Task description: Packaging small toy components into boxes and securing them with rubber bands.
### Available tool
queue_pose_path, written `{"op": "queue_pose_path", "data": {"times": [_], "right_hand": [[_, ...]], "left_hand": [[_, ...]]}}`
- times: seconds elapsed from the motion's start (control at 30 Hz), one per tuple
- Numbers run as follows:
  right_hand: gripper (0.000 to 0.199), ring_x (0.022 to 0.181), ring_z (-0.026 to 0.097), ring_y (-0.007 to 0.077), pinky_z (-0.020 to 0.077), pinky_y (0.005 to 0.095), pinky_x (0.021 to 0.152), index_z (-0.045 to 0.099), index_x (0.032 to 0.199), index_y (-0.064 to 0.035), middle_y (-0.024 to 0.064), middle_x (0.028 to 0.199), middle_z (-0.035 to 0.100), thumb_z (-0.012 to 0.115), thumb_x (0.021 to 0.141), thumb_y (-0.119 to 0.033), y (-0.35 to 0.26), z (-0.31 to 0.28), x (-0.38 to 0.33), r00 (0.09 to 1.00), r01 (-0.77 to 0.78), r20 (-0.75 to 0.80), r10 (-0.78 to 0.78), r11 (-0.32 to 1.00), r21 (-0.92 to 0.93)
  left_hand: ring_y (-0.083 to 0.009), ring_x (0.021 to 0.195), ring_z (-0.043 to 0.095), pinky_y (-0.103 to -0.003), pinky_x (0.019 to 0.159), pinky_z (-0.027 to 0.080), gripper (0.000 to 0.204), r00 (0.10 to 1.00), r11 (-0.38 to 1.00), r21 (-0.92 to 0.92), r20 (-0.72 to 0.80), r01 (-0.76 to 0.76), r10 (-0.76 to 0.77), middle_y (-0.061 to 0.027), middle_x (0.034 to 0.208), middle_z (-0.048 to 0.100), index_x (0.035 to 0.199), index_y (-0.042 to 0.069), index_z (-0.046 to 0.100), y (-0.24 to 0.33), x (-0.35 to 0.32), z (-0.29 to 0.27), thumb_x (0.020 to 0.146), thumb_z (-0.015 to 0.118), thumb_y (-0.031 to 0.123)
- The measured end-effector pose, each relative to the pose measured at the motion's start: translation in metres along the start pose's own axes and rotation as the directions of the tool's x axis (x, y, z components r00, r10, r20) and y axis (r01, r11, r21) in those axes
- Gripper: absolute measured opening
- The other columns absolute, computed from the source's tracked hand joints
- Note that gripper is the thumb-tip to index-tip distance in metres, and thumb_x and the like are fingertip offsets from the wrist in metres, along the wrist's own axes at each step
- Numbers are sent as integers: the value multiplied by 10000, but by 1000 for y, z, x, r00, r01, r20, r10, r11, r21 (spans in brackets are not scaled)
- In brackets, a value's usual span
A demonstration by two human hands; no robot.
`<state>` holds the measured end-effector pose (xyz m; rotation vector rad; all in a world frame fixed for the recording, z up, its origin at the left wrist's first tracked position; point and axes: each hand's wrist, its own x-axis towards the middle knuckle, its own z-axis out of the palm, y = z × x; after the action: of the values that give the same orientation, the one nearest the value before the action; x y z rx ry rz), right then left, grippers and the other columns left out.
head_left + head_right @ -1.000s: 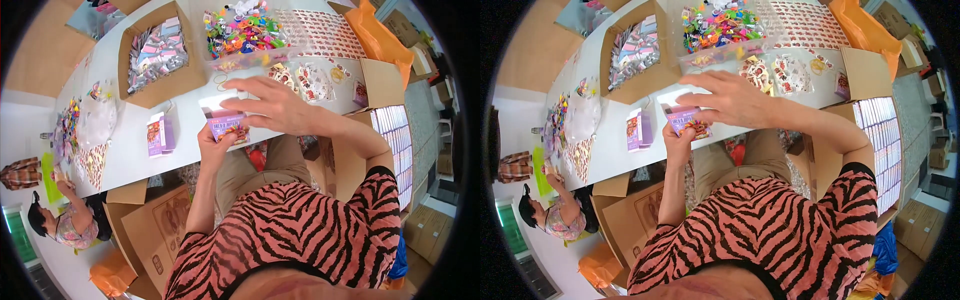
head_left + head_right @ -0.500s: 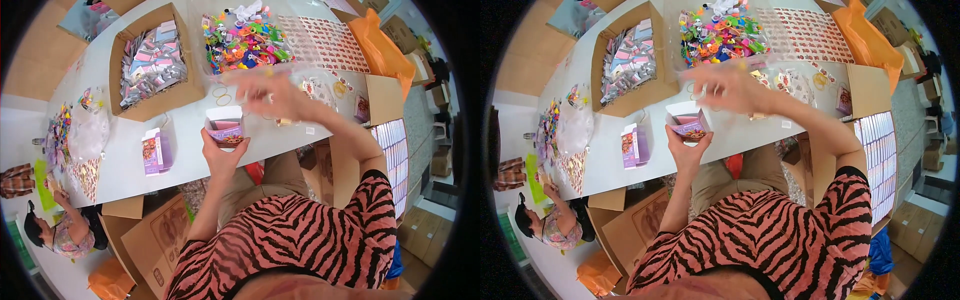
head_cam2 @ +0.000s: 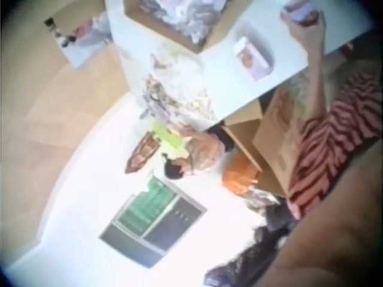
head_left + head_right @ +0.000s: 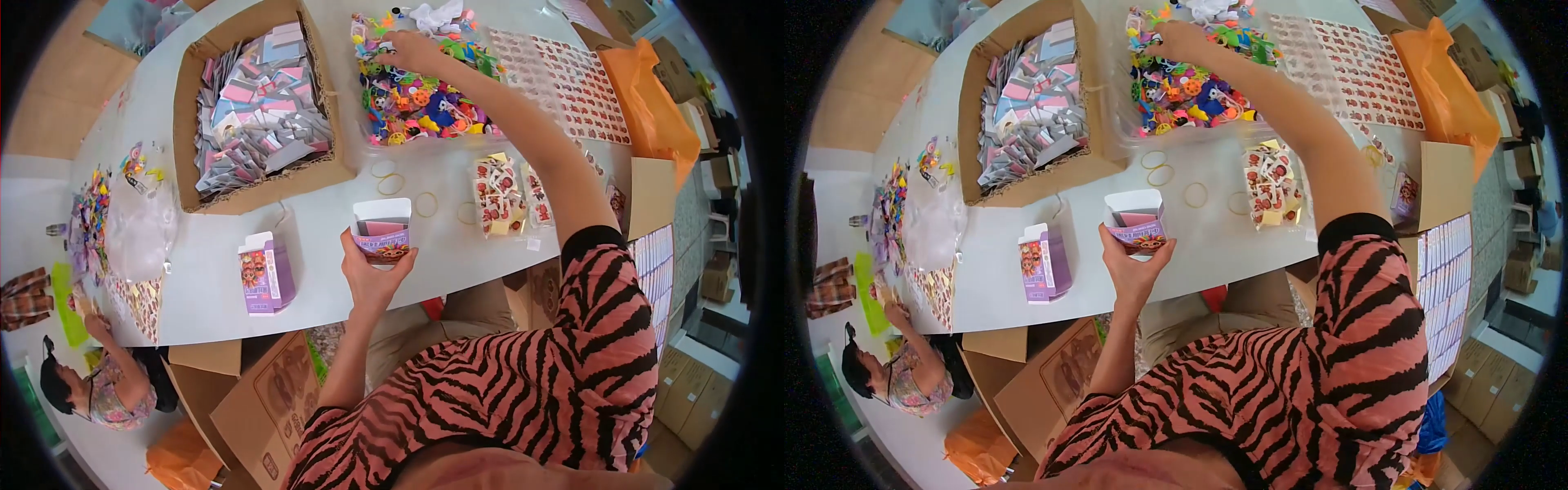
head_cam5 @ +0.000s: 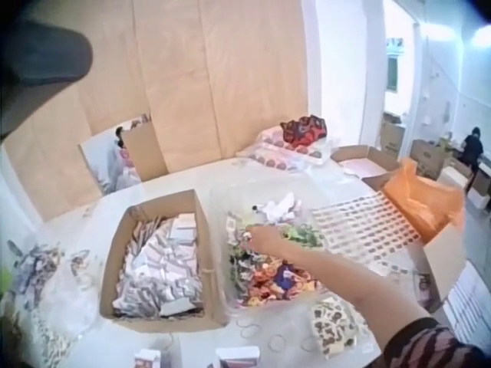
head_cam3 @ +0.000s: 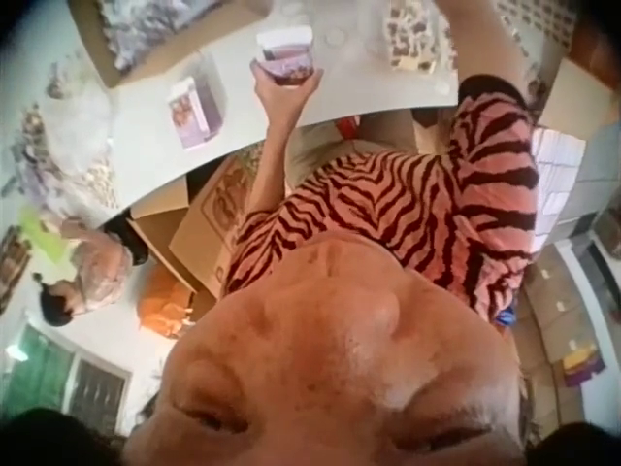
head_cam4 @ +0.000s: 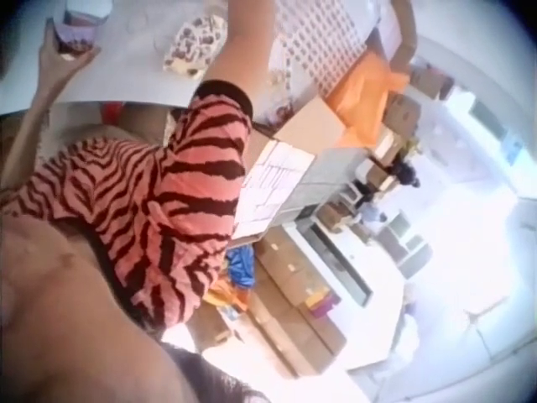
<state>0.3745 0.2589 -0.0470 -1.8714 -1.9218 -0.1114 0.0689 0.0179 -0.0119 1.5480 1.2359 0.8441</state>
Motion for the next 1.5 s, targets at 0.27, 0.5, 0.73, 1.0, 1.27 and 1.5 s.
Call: {"op": "queue_pose_path", "data": {"times": [0.27, 0.5, 0.73, 1.0, 1.27, 1.5], "right_hand": [[323, 808, 657, 249, 517, 384, 736, 659, 1039, -121, 71, 904, 690, 680, 765, -290, 64, 14, 20, 992, 33, 123, -28, 998, -46], [306, 718, 633, 137, 514, 228, 654, 608, 1114, 4, 83, 912, 673, 660, 831, -100, -13, -109, -31, 873, -488, 430, 230, 393, 780], [213, 674, 581, 41, 477, 191, 617, 607, 1051, -12, 10, 828, 654, 643, 851, -77, -101, -219, -95, 864, -455, 502, -27, 381, 805], [209, 816, 557, 39, 455, 190, 700, 627, 1049, -22, -35, 925, 625, 620, 840, -20, -155, -235, -173, 854, -271, 459, -244, 544, 794], [203, 745, 605, 130, 483, 264, 673, 613, 1010, -27, 45, 876, 646, 647, 811, -44, -188, -226, -213, 922, 164, 206, -328, 813, 559], [187, 755, 626, 290, 499, 345, 675, 627, 970, -35, 112, 848, 637, 644, 790, -84, -192, -222, -225, 897, 374, 76, -436, 838, 397]], "left_hand": [[-217, 788, 654, -319, 675, 535, 760, 998, 994, -101, 37, 46, -43, -167, 904, 618, 1135, -39, 349, -8, 3, -1, 612, 847, 199], [-187, 757, 619, -319, 656, 514, 642, 1000, 994, -105, 10, -7, 8, -147, 864, 608, 994, 6, 361, -2, -4, -3, 608, 849, 165], [-295, 781, 656, -377, 685, 518, 672, 991, 992, -17, 24, -129, 129, -162, 874, 639, 1106, 13, 405, 8, -5, 4, 615, 825, 195], [-239, 766, 673, -338, 680, 531, 676, 980, 981, -65, 62, -185, 189, -129, 868, 653, 1109, 6, 411, 42, -36, 8, 607, 832, 175], [-232, 770, 655, -338, 675, 517, 672, 945, 942, 133, -76, -307, 319, -136, 884, 634, 1095, 17, 415, 42, -54, 5, 612, 838, 213], [-296, 790, 634, -373, 673, 506, 713, 936, 931, 205, -120, -302, 330, -135, 910, 609, 1161, 9, 434, 41, -57, 8, 589, 817, 194]]}}
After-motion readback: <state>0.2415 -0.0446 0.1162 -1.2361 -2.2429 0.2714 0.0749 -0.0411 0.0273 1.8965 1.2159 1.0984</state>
